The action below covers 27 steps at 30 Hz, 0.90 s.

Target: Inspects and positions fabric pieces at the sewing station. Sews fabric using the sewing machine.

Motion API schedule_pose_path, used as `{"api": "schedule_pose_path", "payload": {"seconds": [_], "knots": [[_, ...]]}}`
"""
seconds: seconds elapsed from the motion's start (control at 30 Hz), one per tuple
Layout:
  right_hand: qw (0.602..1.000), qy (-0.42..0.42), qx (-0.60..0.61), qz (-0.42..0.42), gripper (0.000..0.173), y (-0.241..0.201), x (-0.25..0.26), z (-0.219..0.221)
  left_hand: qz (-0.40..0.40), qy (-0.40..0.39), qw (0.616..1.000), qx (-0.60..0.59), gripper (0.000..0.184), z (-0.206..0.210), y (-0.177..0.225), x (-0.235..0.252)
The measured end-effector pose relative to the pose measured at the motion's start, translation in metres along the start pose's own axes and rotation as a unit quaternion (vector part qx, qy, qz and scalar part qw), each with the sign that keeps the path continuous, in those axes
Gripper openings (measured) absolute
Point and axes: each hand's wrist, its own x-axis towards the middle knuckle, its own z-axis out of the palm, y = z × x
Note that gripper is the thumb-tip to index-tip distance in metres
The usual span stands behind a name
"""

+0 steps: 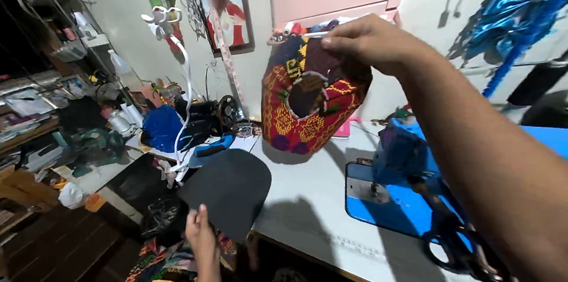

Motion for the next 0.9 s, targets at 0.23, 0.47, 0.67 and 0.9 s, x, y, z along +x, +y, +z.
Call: {"api": "schedule_pose_path", "payload": {"seconds": [0.23,0.47,0.67,0.9], "knots": [[0.975,-0.179,-0.129,-0.002,0.028,-0.017,0.014,-0.017,0.053,-0.15,0.987,0.01,0.069,0.149,0.036,0.031],[0.961,-0.269,-0.049,-0.042,0.024,0.004,-0.018,0.018,0.205,-0.462,0.862,-0.026,0.049,0.173,0.126,0.035],[0.985,-0.165,-0.014,0.055,0.038,0.043,-0.067,0.041,0.164,-0.444,0.88,0.046,0.027,0.16,0.117,0.028],[0.985,-0.138,0.061,0.086,0.037,0.052,-0.07,0.049,0.203,-0.477,0.847,0.121,0.035,0.17,0.147,0.034]]}}
